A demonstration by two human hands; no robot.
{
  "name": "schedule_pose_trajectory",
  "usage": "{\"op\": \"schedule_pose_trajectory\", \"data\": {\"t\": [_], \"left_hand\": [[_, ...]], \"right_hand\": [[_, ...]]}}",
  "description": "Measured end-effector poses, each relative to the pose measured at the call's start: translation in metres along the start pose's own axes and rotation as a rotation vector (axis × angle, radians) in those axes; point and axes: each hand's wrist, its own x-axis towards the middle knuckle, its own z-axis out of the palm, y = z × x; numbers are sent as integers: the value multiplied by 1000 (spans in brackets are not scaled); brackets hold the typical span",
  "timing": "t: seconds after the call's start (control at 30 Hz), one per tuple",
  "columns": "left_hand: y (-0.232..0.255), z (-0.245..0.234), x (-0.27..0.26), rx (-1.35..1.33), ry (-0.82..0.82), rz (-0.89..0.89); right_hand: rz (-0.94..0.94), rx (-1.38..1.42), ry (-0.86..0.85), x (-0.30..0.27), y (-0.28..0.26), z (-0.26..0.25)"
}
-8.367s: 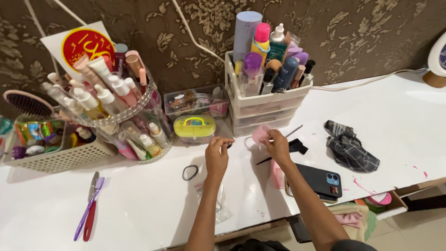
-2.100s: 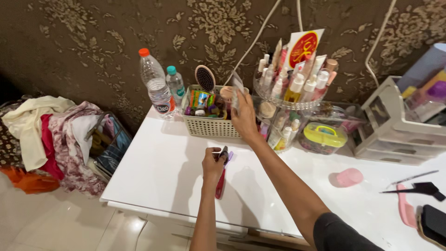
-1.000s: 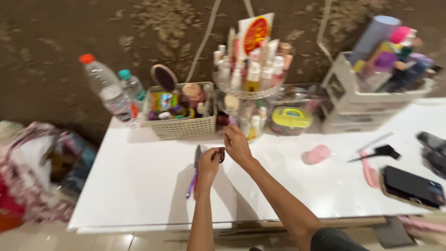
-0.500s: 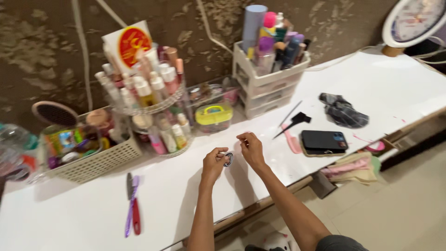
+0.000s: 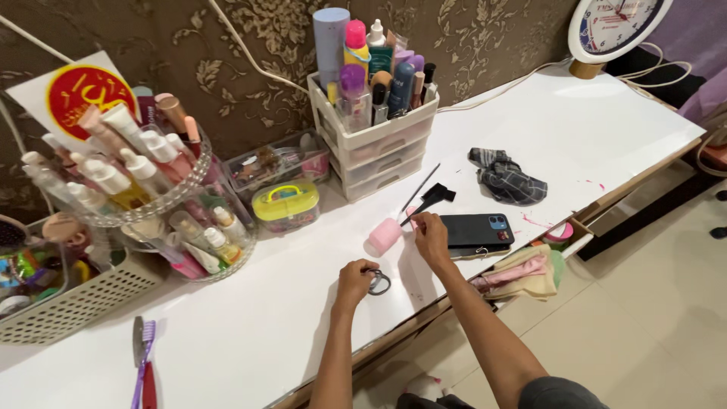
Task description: The person clears a desk of various cosmetic items, bottles, and a phone, and then wipes the surface with a cloth and a spray cleaner.
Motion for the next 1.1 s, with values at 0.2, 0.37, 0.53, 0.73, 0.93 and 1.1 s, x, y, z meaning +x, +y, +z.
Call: {"op": "schedule_pose_trajectory", "data": {"t": [0.2, 0.37, 0.53, 0.73, 0.93, 1.1], "left_hand": [[48, 10, 3, 483, 311, -37], [103, 14, 21, 493, 441, 143], [122, 37, 33, 402, 383, 252], [126, 51, 35, 358, 400, 298], [140, 60, 44, 131, 458, 307], [147, 75, 65, -89, 400, 317]], "right_hand": [[50, -43, -50, 27, 4, -19], [-362, -222, -129, 56, 2, -20], [-419, -344, -318, 87, 24, -2], [-637, -357, -381, 108, 27, -7], [-711, -106, -222, 115, -6, -34], [-474, 175, -316, 115, -44, -53]]}}
